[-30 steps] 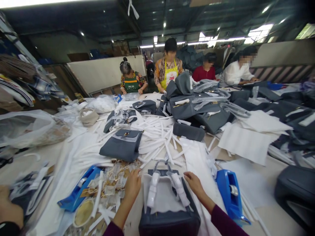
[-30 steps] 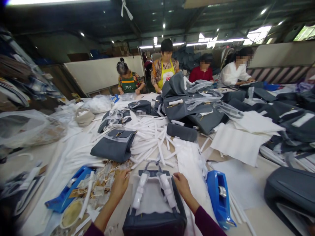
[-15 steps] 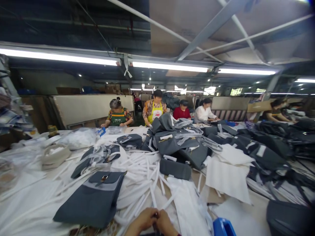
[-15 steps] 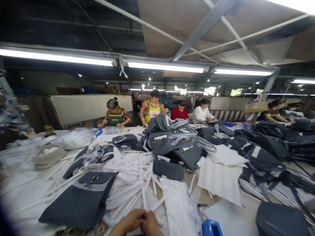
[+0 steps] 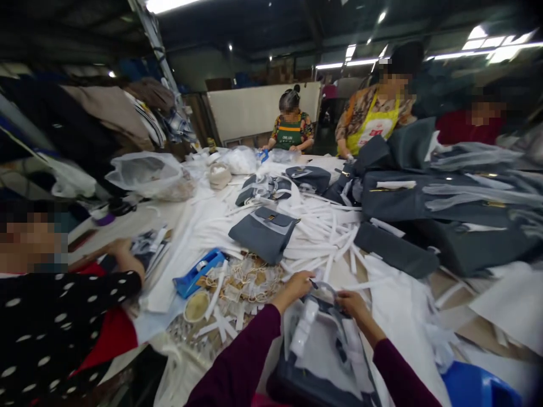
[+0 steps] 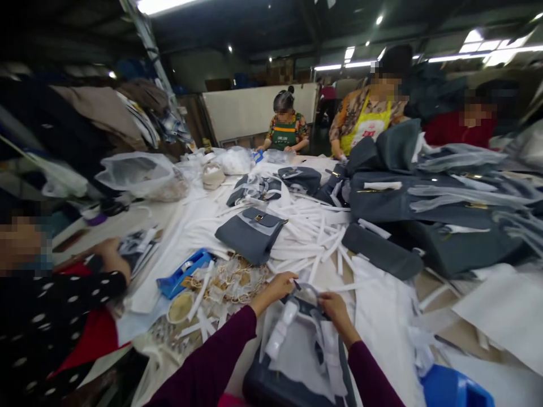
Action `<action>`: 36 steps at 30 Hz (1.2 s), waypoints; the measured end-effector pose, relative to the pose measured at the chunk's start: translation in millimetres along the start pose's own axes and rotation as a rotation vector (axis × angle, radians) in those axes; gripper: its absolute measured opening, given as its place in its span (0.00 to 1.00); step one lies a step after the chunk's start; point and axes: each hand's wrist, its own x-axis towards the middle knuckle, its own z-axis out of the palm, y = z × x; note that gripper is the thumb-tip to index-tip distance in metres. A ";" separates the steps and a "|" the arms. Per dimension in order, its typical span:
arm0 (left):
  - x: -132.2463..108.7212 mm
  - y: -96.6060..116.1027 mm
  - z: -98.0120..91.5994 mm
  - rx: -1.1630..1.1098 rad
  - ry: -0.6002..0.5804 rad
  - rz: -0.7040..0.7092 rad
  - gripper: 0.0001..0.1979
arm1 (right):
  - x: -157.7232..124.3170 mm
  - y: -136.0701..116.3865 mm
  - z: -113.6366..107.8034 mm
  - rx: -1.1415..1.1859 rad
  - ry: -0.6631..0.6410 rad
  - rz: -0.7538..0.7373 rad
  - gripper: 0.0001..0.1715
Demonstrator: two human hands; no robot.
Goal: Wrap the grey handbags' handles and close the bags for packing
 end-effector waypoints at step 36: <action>-94.8 -55.8 -157.0 -0.638 0.558 -0.080 0.13 | -89.8 89.6 -46.9 0.602 0.306 0.258 0.27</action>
